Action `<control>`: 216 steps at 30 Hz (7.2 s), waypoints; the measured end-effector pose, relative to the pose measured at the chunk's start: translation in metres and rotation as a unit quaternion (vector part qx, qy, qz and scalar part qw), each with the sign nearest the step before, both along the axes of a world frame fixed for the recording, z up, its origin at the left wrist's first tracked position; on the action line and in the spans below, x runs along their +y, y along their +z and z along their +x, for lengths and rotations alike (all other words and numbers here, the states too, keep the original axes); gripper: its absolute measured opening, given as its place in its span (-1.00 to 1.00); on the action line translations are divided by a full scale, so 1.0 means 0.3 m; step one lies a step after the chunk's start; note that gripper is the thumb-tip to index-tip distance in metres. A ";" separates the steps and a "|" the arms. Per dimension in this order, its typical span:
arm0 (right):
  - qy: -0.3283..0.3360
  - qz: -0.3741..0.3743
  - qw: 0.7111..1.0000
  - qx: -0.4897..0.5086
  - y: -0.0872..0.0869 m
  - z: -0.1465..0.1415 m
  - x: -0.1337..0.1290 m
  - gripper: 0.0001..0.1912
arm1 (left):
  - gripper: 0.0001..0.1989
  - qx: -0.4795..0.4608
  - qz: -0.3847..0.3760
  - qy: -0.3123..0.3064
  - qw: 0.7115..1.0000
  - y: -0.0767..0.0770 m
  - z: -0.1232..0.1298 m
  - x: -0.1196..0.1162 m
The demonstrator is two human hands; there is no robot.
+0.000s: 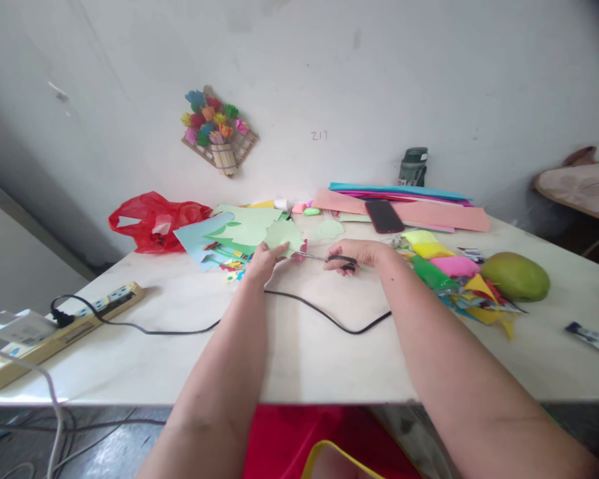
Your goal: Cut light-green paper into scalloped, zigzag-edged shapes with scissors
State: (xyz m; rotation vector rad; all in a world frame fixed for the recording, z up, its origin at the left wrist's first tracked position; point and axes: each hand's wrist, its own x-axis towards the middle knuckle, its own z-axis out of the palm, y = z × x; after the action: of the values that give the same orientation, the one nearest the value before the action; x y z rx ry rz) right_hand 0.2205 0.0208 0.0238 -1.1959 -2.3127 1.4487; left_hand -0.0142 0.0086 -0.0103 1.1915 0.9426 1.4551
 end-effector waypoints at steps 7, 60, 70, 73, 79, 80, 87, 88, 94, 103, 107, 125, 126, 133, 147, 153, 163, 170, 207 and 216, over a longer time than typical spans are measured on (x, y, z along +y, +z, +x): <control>0.009 0.005 1.000 0.005 -0.002 -0.017 -0.002 -0.63 | -0.70 -0.036 -0.035 0.002 0.999 0.003 -0.001 0.001; 0.017 0.039 0.999 0.009 0.007 -0.037 -0.015 -0.56 | -0.71 -0.058 -0.043 0.002 0.997 0.000 -0.004 0.012; 0.020 0.043 0.999 0.006 0.015 -0.039 -0.019 -0.55 | -0.72 -0.056 -0.037 -0.002 0.998 -0.004 -0.006 0.014; 0.015 0.044 0.999 0.007 0.016 -0.040 -0.022 -0.56 | -0.72 -0.055 -0.033 -0.008 0.998 -0.004 -0.006 0.014; 0.016 0.043 0.999 0.012 0.014 -0.038 -0.021 -0.56 | -0.68 -0.053 -0.043 0.012 0.998 -0.006 -0.007 0.016; 0.018 0.045 0.999 0.013 0.014 -0.037 -0.022 -0.56 | -0.68 -0.051 -0.044 0.012 0.998 -0.006 -0.007 0.016; 0.027 0.062 0.998 0.003 0.020 -0.034 -0.022 -0.54 | -0.71 -0.043 -0.050 0.010 0.998 0.006 -0.001 0.006; 0.027 0.064 0.998 -0.001 0.020 -0.034 -0.021 -0.54 | -0.71 -0.042 -0.050 0.010 0.998 0.007 0.000 0.005; 0.028 0.075 0.997 -0.011 0.019 -0.032 -0.014 -0.53 | -0.72 -0.033 -0.046 -0.003 0.998 0.009 0.002 -0.001; 0.014 0.074 0.997 -0.031 0.023 -0.037 -0.021 -0.56 | -0.68 -0.046 -0.018 0.021 0.999 0.001 -0.003 0.007; 0.010 0.038 0.999 -0.017 0.018 -0.013 -0.013 -0.62 | -0.67 -0.048 -0.011 0.047 0.998 -0.005 -0.012 0.020; -0.341 -0.043 0.862 0.372 -0.049 -0.163 0.005 -0.57 | -0.63 -0.116 -0.004 0.049 0.992 0.004 0.070 0.005; -0.346 -0.042 0.856 0.381 -0.050 -0.170 0.001 -0.57 | -0.64 -0.115 -0.003 0.048 0.992 0.001 0.074 0.005; -0.373 -0.047 0.836 0.400 -0.052 -0.201 -0.016 -0.56 | -0.65 -0.115 -0.014 0.042 0.992 -0.010 0.108 0.008; -0.417 -0.028 0.813 0.405 -0.034 -0.210 -0.018 -0.68 | -0.55 -0.134 -0.024 0.032 0.990 -0.009 0.141 0.002; -0.429 -0.039 0.805 0.407 -0.039 -0.209 -0.014 -0.67 | -0.58 -0.140 -0.019 0.034 0.989 -0.012 0.150 0.003; -0.429 -0.064 0.803 0.408 -0.046 -0.216 -0.004 -0.70 | -0.62 -0.140 -0.010 0.051 0.989 -0.019 0.152 0.004; -0.434 -0.065 0.800 0.409 -0.050 -0.212 -0.007 -0.68 | -0.60 -0.159 -0.013 0.063 0.985 -0.009 0.150 0.001; -0.458 0.024 0.794 0.399 -0.033 -0.229 -0.015 -0.69 | -0.69 -0.069 -0.002 -0.020 0.997 0.000 0.136 -0.013; -0.413 -0.014 0.837 0.358 -0.042 -0.219 -0.023 -0.67 | -0.65 -0.105 -0.002 0.069 0.992 -0.003 0.118 0.003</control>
State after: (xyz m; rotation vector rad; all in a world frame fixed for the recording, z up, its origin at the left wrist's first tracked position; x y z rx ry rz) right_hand 0.1549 0.0138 0.0113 -1.1479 -1.0619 1.2517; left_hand 0.0213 0.0095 -0.0112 0.9634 0.8941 1.6525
